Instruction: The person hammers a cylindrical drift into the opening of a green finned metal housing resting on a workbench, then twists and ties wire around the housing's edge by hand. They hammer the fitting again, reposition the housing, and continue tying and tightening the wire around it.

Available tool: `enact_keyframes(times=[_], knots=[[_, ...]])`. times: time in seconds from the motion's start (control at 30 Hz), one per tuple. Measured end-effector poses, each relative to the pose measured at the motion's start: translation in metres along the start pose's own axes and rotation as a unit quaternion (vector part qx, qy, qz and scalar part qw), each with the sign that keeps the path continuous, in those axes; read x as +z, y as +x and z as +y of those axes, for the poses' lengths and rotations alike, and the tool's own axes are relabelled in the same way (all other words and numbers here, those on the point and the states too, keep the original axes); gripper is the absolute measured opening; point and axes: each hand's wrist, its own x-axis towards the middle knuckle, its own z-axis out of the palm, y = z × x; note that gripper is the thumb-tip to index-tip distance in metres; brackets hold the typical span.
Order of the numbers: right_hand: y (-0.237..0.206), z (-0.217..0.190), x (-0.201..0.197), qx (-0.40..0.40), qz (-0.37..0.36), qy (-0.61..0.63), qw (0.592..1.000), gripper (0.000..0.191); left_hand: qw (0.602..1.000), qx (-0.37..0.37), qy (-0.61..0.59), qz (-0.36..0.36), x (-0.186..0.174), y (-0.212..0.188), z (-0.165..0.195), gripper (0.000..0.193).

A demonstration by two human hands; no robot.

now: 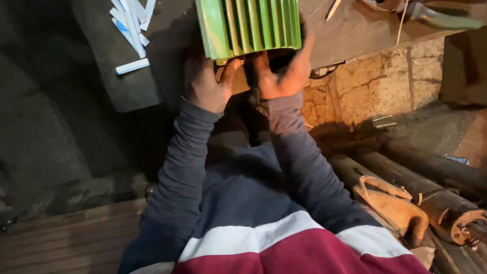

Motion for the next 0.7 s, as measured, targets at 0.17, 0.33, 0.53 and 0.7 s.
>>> enact_keyframes(times=[0.17,0.33,0.53,0.7], knots=[[0.003,0.002,0.021,-0.007,0.095,-0.074,0.993,0.065,0.994,0.036,0.079,0.072,0.003,0.001,0.005,0.041],[-0.001,0.011,0.016,0.031,0.099,-0.091,0.99,0.066,0.986,0.014,0.123,0.108,0.01,-0.006,0.009,0.037],[-0.001,0.01,0.003,-0.09,0.045,-0.063,0.993,0.071,0.985,0.032,0.107,0.132,0.01,-0.003,0.015,0.029],[0.007,-0.013,-0.015,-0.143,-0.056,-0.076,0.985,0.097,0.99,0.023,0.079,0.118,-0.003,0.006,0.029,0.032]])
